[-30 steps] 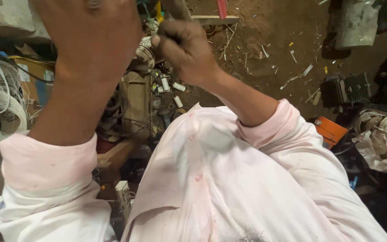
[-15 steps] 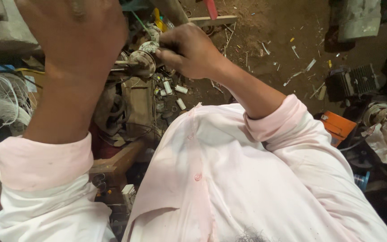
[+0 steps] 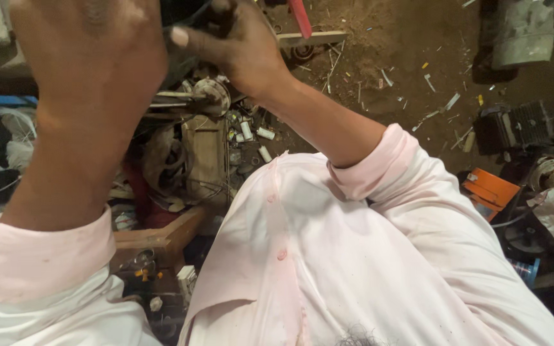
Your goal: The person winds copper wire into the open housing of an electric motor stator, feeding and pressing the wire by hand. They then pick up red-handled pliers to cut and strip the wire ends and continue arranging the wound wire inside the motor.
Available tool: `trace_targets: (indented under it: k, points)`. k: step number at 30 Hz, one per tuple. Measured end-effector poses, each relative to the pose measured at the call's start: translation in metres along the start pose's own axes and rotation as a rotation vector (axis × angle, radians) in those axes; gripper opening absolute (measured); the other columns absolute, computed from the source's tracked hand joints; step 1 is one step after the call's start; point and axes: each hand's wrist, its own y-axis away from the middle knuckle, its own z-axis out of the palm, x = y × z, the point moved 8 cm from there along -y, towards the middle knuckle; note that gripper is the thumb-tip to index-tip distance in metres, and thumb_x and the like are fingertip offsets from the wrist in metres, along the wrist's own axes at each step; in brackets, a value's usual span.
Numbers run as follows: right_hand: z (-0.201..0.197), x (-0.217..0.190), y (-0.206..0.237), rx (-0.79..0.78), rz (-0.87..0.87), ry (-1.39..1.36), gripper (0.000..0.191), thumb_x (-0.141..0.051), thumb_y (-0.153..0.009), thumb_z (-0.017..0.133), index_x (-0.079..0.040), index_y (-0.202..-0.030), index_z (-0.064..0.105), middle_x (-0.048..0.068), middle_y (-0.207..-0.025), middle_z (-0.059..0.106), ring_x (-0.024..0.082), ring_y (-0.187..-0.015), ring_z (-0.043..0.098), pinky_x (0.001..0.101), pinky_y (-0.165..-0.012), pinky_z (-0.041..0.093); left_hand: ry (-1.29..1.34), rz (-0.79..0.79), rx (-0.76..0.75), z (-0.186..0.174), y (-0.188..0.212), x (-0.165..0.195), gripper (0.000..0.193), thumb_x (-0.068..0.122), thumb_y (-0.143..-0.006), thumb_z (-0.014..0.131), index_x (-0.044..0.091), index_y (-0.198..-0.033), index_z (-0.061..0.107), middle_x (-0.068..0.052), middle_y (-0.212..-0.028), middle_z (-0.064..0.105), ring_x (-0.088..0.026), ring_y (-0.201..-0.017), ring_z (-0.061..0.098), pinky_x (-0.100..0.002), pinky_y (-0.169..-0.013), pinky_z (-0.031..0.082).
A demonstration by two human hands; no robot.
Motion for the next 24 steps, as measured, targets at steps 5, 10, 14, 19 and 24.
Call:
trace_targets:
  k: [5, 10, 14, 19, 24]
  points:
    - [0.001, -0.004, -0.010, 0.004, -0.003, 0.064, 0.011, -0.009, -0.096, 0.078, -0.001, -0.092, 0.072, 0.001, -0.073, 0.069, 0.009, -0.061, 0.065, 0.0273, -0.055, 0.053, 0.065, 0.000, 0.016, -0.011, -0.004, -0.001, 0.030, -0.004, -0.098, 0.056, 0.008, -0.125, 0.055, -0.012, -0.123, 0.049, -0.029, -0.112, 0.050, -0.042, -0.092, 0.040]
    - [0.009, -0.011, -0.009, -0.027, -0.062, 0.033, 0.007, -0.006, -0.096, 0.076, 0.000, -0.097, 0.072, 0.002, -0.074, 0.069, 0.009, -0.060, 0.061, 0.0269, -0.053, 0.048, 0.159, -0.097, -0.138, -0.001, -0.010, -0.002, 0.025, -0.001, -0.088, 0.061, 0.008, -0.111, 0.059, -0.012, -0.118, 0.054, -0.034, -0.107, 0.053, -0.047, -0.089, 0.041]
    - [0.011, -0.006, -0.010, -0.008, -0.050, -0.013, 0.008, -0.004, -0.097, 0.075, 0.000, -0.100, 0.069, 0.001, -0.076, 0.068, 0.009, -0.061, 0.060, 0.0268, -0.053, 0.045, 0.173, -0.091, -0.069, -0.005, -0.013, -0.003, 0.025, 0.000, -0.088, 0.063, 0.009, -0.111, 0.059, -0.014, -0.120, 0.052, -0.035, -0.110, 0.052, -0.049, -0.091, 0.040]
    - [0.015, 0.005, -0.009, 0.011, -0.011, -0.037, 0.008, -0.007, -0.098, 0.074, -0.004, -0.099, 0.067, -0.001, -0.079, 0.066, 0.007, -0.067, 0.062, 0.0267, -0.056, 0.050, 0.093, -0.023, 0.008, -0.016, -0.011, -0.006, 0.033, 0.002, -0.093, 0.059, 0.011, -0.125, 0.063, -0.016, -0.128, 0.050, -0.033, -0.117, 0.050, -0.047, -0.099, 0.041]
    - [0.014, 0.003, -0.007, 0.011, -0.047, 0.064, 0.007, -0.008, -0.098, 0.074, -0.003, -0.097, 0.069, -0.001, -0.078, 0.067, 0.007, -0.067, 0.063, 0.0271, -0.057, 0.051, 0.137, -0.004, -0.115, -0.012, -0.018, -0.013, 0.008, 0.002, -0.092, 0.059, 0.009, -0.094, 0.059, -0.009, -0.094, 0.055, -0.029, -0.089, 0.058, -0.039, -0.076, 0.040]
